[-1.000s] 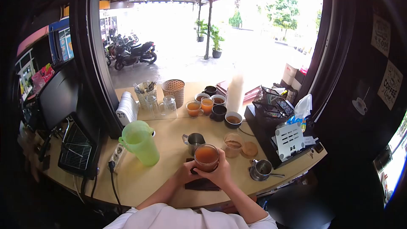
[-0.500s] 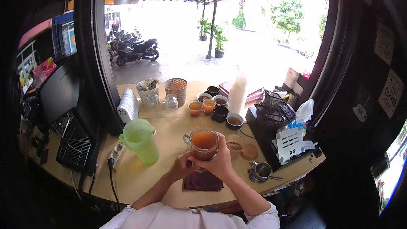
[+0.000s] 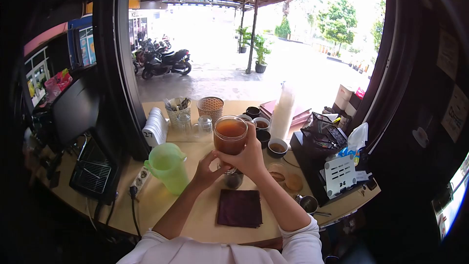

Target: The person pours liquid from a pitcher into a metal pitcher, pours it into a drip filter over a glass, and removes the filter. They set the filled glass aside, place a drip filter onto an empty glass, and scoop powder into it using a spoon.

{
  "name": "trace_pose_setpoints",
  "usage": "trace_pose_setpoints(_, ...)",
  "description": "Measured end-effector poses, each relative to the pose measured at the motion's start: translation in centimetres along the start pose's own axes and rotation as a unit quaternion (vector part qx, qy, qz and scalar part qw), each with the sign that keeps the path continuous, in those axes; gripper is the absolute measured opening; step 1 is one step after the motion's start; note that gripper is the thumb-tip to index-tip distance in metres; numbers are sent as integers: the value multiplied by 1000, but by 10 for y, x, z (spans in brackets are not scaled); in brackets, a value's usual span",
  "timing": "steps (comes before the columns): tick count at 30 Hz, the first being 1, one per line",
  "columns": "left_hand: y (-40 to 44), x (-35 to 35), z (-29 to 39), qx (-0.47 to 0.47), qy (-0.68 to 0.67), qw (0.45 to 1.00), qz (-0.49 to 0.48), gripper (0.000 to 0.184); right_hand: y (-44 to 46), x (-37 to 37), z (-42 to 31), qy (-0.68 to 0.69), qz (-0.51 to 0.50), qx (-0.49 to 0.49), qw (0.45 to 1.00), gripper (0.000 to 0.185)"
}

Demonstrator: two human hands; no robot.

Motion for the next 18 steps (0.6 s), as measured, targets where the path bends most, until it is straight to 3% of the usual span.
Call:
trace_pose_setpoints(10,27,-13,-38,-4,57,991,123,57,36,31,47,21,3,0,1000,85)
trace_pose_setpoints(18,41,-12,-90,-60,126,984,110,57,41,61,97,39,-35,40,998,85)
Point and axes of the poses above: each hand's wrist, its own y-axis towards the middle knuckle, its own x-axis out of the palm, z = x × y, the point moved 7 cm from there along y, towards the middle knuckle, and after that the axes turned 4 degrees about -x, right-handed, at the moved point
